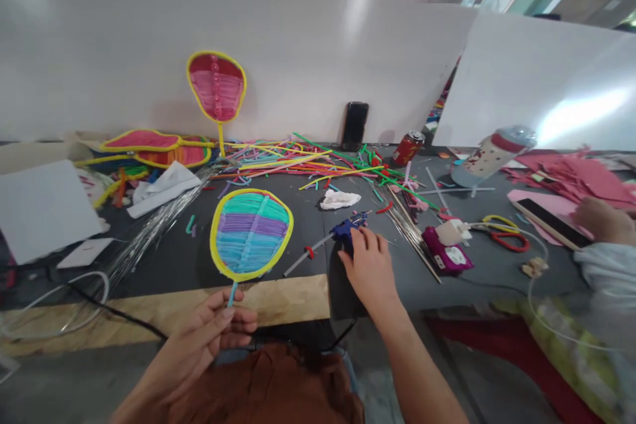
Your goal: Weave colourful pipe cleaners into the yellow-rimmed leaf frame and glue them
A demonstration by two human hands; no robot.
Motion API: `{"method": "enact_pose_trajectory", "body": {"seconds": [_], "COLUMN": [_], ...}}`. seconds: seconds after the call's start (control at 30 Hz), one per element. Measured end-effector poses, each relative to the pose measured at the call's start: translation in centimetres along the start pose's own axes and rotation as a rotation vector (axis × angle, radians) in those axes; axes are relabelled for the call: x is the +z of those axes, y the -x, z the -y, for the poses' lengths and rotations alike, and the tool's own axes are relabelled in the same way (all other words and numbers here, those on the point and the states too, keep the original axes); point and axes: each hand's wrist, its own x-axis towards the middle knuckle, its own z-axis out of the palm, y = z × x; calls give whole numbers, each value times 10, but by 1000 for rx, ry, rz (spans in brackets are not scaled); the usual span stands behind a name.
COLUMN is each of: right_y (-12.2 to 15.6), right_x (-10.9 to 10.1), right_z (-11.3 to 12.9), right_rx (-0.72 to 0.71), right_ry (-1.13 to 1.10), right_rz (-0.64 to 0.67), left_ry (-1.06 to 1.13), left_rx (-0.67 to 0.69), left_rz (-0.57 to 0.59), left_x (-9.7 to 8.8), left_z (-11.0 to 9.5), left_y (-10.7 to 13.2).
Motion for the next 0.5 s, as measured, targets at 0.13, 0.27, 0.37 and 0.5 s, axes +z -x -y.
{"method": "enact_pose_trajectory", "body": {"seconds": [0.13, 0.27, 0.37, 0.5], "right_y": [1, 4, 8, 13], "right_x": [15, 7, -9, -28], "right_z": [-15, -23, -32, -43], "right_rx": [76, 173, 361, 613], "right_ry": [-46, -196, -374, -726], "right_rz": [64, 34, -43, -202], "left_ry": [-35, -78, -110, -185], "left_rx": [1, -22, -45, -70], "left_rz": [-23, -58, -46, -3], "left_x": [-10, -17, -19, -13], "left_z": [3, 3, 1, -2], "left_y": [-2, -4, -3, 0]}}
